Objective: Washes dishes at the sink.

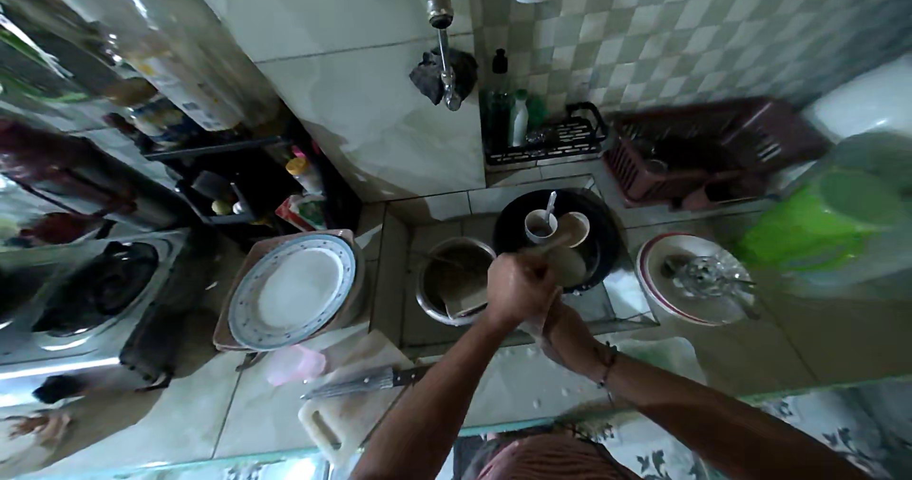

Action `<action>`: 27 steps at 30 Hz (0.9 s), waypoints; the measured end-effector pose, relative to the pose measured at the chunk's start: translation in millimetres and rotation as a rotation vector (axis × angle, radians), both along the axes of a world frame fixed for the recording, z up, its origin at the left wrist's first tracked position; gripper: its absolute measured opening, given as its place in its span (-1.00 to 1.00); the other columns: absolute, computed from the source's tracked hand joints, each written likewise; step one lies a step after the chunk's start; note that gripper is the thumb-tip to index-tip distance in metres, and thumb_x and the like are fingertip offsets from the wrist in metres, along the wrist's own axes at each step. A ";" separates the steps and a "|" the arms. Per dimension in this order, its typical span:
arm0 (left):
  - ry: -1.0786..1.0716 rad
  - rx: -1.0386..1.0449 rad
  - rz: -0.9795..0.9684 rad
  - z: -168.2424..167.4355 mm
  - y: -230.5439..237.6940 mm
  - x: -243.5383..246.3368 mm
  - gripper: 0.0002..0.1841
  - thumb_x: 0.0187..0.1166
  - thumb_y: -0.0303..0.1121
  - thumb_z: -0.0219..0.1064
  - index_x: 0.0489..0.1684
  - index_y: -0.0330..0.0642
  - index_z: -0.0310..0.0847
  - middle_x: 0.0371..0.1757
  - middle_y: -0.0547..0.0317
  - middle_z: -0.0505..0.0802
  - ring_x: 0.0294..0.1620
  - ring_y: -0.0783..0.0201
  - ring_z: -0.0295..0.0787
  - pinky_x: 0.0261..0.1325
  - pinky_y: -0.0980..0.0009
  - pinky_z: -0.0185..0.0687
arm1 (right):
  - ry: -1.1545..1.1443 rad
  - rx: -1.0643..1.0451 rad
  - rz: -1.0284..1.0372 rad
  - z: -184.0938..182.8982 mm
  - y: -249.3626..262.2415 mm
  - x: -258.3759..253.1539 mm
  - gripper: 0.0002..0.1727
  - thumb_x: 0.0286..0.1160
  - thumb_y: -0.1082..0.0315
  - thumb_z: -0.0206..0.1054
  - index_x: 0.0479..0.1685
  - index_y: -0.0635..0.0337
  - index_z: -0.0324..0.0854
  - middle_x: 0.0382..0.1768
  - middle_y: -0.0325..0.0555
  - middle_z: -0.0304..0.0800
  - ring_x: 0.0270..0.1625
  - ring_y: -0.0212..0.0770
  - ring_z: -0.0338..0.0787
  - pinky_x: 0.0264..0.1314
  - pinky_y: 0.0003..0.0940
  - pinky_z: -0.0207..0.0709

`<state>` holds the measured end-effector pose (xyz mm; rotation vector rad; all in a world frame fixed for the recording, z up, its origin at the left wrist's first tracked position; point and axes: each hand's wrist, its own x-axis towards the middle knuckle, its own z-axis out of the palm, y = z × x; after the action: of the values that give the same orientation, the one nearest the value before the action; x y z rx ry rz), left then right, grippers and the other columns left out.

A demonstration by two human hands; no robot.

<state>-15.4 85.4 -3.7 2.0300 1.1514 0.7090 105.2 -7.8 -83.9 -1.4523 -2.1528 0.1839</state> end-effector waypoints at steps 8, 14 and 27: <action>-0.468 -0.405 -0.221 -38.1 24.8 -43.0 -0.26 0.44 0.06 0.46 0.57 -0.20 0.50 0.43 0.01 0.72 0.33 0.20 0.71 0.39 0.19 0.67 | 1.204 -0.377 -0.163 50.7 6.5 -18.5 -0.53 0.50 0.44 0.42 0.32 0.50 0.47 0.05 -0.03 0.84 0.10 -0.33 0.86 0.29 -0.37 0.76; -0.870 -0.468 0.184 -72.2 -9.6 -15.1 -0.36 0.41 -0.21 0.45 0.46 -0.40 0.45 0.16 -0.02 0.79 0.08 0.28 0.80 0.17 0.29 0.78 | 1.651 -0.590 -0.467 67.6 22.7 -33.9 -0.59 0.85 0.25 0.10 0.44 0.37 0.44 0.14 0.10 0.76 0.11 -0.16 0.83 0.20 -0.22 0.76; -1.023 -0.703 0.452 -62.4 -0.4 4.5 -0.65 0.82 -0.26 0.09 0.23 -0.40 0.58 -0.11 -0.13 0.85 -0.12 0.10 0.85 -0.01 0.12 0.81 | 1.088 -0.487 -0.269 42.6 3.2 -34.7 -0.49 0.25 0.68 0.24 0.32 0.49 0.50 0.19 0.09 0.75 0.28 -0.28 0.74 0.35 -0.42 0.62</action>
<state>-10.9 85.0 -66.0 0.6338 0.9869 1.1545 70.6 -4.6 -41.3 -1.3649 -1.0440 1.1541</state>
